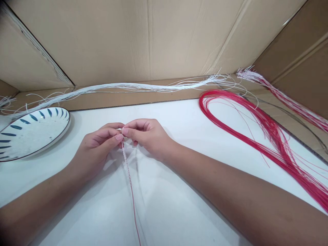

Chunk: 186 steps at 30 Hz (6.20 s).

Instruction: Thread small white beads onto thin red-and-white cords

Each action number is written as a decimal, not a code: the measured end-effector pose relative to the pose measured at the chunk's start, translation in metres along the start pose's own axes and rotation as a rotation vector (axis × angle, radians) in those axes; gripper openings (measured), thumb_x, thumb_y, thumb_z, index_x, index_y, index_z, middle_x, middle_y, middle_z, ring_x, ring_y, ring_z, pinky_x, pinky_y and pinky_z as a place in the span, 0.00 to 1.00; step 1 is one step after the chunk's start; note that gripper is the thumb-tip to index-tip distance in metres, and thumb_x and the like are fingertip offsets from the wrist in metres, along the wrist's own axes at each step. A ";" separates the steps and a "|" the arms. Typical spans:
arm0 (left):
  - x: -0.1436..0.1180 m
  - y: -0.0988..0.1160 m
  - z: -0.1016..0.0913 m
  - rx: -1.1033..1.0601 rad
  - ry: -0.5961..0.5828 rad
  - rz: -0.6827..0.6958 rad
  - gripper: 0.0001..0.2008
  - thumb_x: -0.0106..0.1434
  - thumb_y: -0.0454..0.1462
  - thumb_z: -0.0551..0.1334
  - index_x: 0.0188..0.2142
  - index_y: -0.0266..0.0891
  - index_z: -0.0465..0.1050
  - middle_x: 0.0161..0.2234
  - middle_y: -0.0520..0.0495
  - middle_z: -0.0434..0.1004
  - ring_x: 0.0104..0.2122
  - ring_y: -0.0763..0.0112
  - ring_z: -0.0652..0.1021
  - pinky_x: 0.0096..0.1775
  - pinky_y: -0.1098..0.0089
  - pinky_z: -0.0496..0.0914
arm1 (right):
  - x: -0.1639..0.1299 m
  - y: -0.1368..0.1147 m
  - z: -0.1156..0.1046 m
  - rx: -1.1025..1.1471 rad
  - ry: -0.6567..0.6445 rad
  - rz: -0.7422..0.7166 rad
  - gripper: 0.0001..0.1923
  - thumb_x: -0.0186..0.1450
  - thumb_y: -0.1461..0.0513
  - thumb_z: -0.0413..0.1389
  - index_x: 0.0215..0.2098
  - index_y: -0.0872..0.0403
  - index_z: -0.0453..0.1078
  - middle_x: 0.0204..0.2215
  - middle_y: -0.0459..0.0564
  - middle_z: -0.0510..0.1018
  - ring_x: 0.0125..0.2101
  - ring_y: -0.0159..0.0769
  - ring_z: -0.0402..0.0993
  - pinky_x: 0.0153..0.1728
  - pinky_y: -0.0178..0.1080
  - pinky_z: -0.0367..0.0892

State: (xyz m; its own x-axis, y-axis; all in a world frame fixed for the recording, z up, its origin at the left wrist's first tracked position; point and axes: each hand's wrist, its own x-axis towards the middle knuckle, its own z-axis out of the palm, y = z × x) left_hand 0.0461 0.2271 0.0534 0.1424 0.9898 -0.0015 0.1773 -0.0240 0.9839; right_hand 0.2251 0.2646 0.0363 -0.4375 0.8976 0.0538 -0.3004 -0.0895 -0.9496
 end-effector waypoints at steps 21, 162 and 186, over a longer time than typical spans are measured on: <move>0.001 0.004 0.000 0.061 -0.065 -0.006 0.11 0.64 0.46 0.68 0.28 0.45 0.82 0.53 0.45 0.77 0.56 0.55 0.74 0.55 0.58 0.71 | -0.001 -0.002 0.002 -0.053 0.023 -0.018 0.18 0.59 0.50 0.71 0.30 0.56 0.76 0.24 0.44 0.75 0.25 0.27 0.66 0.27 0.34 0.64; 0.000 0.000 -0.001 0.127 -0.145 -0.004 0.08 0.66 0.45 0.67 0.35 0.46 0.84 0.33 0.53 0.86 0.34 0.71 0.82 0.37 0.73 0.73 | -0.001 -0.001 0.003 -0.118 0.025 0.016 0.22 0.53 0.51 0.74 0.28 0.55 0.71 0.23 0.42 0.73 0.24 0.28 0.67 0.26 0.34 0.62; 0.005 -0.002 0.002 -0.342 -0.036 -0.125 0.05 0.60 0.40 0.74 0.33 0.42 0.84 0.30 0.49 0.85 0.34 0.70 0.82 0.42 0.71 0.76 | 0.001 0.005 0.000 -0.035 -0.047 -0.033 0.18 0.65 0.54 0.66 0.49 0.53 0.71 0.39 0.45 0.76 0.28 0.25 0.75 0.33 0.34 0.73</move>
State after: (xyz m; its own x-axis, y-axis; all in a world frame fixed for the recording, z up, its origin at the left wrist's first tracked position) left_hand 0.0479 0.2319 0.0508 0.1759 0.9764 -0.1256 -0.1396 0.1510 0.9786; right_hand 0.2232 0.2647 0.0313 -0.4675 0.8784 0.0993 -0.2856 -0.0438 -0.9573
